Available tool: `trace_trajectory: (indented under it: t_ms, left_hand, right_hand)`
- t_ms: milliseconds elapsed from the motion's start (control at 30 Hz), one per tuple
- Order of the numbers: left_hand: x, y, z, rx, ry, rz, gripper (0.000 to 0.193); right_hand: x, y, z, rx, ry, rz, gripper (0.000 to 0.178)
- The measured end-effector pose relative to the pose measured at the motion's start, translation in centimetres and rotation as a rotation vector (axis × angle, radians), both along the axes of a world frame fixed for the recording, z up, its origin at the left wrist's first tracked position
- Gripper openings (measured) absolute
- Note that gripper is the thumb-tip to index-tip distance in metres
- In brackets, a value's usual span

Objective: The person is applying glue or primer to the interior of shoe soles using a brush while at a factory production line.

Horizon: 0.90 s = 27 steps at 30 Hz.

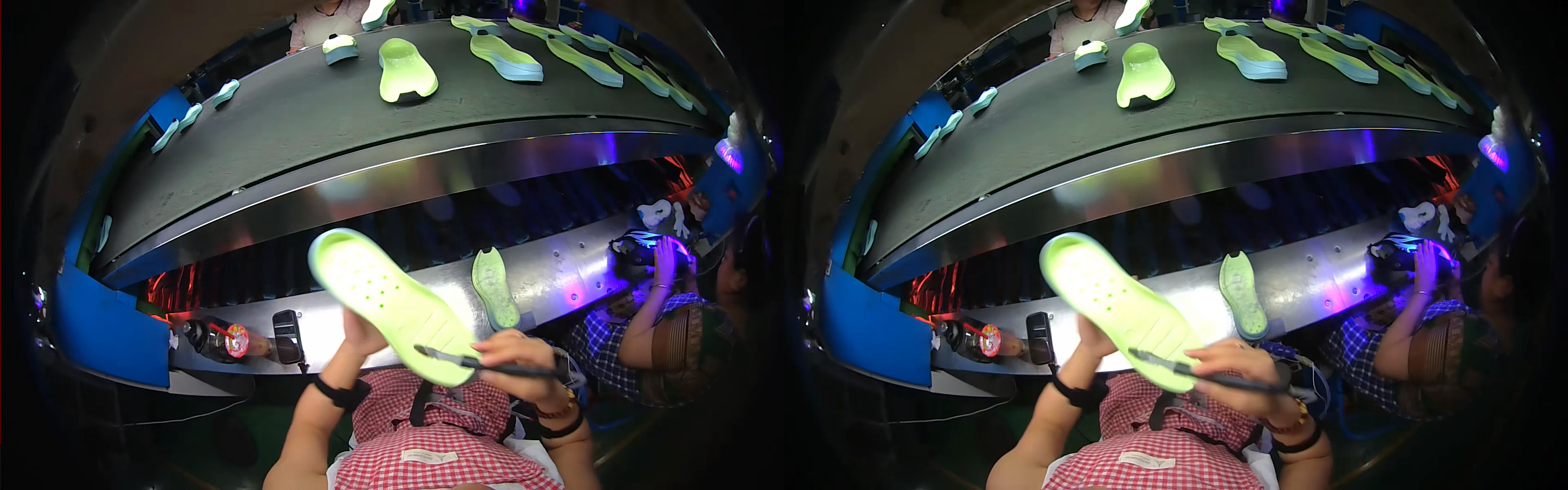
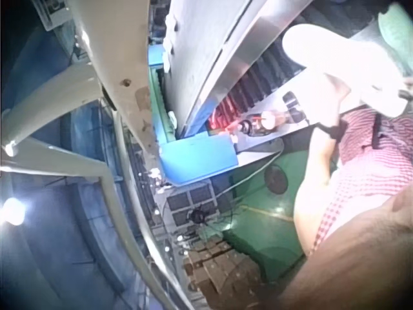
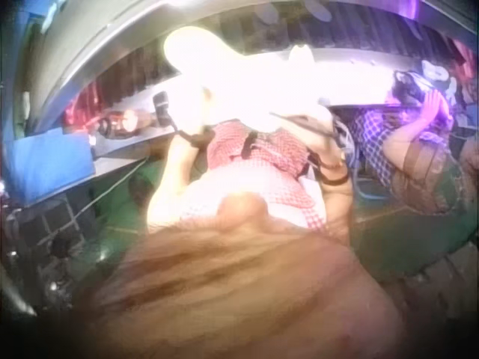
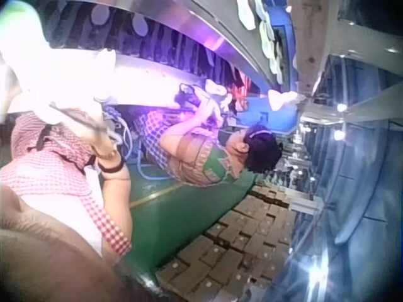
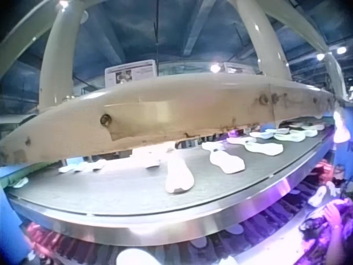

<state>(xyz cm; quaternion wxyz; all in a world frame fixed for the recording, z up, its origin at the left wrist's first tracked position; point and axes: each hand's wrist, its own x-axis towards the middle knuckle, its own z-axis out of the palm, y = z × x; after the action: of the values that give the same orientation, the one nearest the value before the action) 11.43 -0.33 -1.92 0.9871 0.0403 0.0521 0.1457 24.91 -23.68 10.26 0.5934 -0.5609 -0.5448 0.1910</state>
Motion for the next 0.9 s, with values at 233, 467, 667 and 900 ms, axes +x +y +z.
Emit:
trace_trajectory:
  t_ms: [233,467,667,900]
  left_hand:
    - [3.0,-4.8,0.1,0.209,0.121,-0.083,0.078]
    - [3.7,-6.0,-0.1,0.185,0.119,0.047,0.075]
    - [3.6,-3.8,-2.5,0.313,0.379,0.319,0.080]
    - [3.8,-3.3,-0.4,0.380,0.069,0.237,0.085]
  right_hand:
    - [0.6,3.0,-8.2,-0.284,0.693,-0.104,0.016]
    - [1.5,5.6,-7.6,-0.196,0.517,-0.167,0.018]
    - [-1.3,3.5,-7.7,-0.078,-0.365,-0.085,0.020]
    - [1.1,2.0,-3.8,-0.176,-0.020,0.032,0.023]
